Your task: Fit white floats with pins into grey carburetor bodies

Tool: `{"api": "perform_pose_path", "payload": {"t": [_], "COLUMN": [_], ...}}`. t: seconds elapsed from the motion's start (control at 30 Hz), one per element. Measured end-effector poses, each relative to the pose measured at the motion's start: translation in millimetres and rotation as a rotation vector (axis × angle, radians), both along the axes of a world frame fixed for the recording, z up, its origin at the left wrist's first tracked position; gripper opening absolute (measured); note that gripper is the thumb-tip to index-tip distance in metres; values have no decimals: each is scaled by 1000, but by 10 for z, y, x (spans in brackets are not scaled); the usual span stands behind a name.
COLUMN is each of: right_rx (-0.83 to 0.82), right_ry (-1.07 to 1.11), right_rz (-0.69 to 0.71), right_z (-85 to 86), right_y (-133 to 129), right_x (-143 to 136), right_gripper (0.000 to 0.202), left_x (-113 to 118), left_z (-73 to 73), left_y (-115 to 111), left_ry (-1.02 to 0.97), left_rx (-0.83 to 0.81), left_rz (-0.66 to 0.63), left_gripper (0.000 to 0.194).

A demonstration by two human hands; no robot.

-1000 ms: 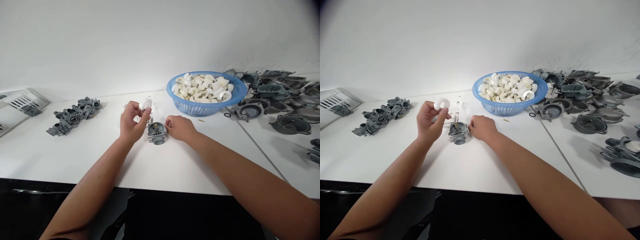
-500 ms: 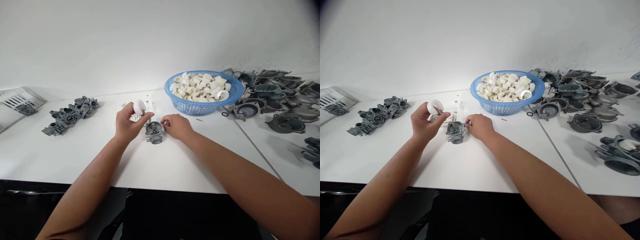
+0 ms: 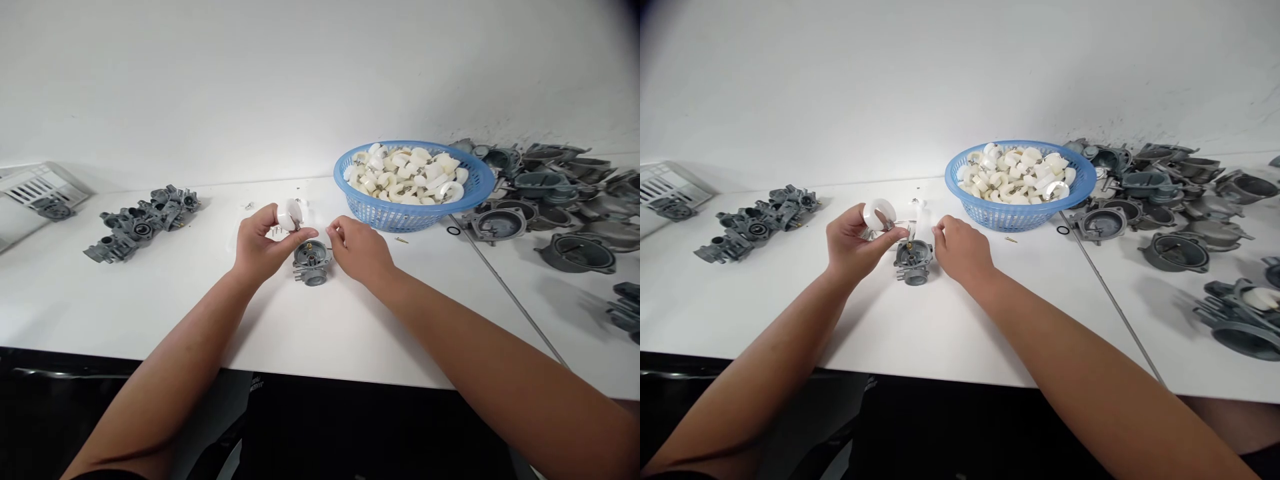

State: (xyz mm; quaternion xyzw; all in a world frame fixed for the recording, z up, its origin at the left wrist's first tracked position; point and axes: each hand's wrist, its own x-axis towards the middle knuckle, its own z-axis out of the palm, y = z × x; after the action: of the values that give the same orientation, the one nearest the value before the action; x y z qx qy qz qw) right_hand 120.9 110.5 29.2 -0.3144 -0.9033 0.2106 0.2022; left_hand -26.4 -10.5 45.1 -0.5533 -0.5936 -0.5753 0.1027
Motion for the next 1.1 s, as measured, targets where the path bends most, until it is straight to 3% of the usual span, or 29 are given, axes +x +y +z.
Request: {"api": "perform_pose_path", "payload": {"t": [0.23, 0.33, 0.37, 0.5, 0.7, 0.8, 1.0, 1.1], "right_rx": [22, 119, 171, 317, 251, 219, 335, 329], "right_ry": [494, 644, 680, 735, 693, 625, 581, 570], "right_rz": [75, 212, 283, 492, 563, 548, 367, 289], "right_z": [-16, -41, -43, -34, -17, 1, 57, 66], "right_y": [-65, -83, -88, -111, -108, -94, -61, -47], "right_x": [30, 17, 13, 8, 34, 53, 73, 64], "right_gripper": [19, 11, 17, 44, 41, 33, 19, 18], "left_x": [53, 65, 68, 87, 116, 107, 31, -52], "left_z": [28, 23, 20, 22, 53, 74, 98, 100], "left_y": [-8, -5, -3, 2, -8, -28, -48, -35], "left_ry": [-30, -98, -133, -274, -430, -484, -514, -475], "left_rx": [-20, -33, -43, -81, -141, -183, -236, -149], "left_rz": [-169, -209, -226, -344, -450, -449, -486, -418], "left_gripper": [41, 43, 42, 39, 43, 40, 31, 31]}}
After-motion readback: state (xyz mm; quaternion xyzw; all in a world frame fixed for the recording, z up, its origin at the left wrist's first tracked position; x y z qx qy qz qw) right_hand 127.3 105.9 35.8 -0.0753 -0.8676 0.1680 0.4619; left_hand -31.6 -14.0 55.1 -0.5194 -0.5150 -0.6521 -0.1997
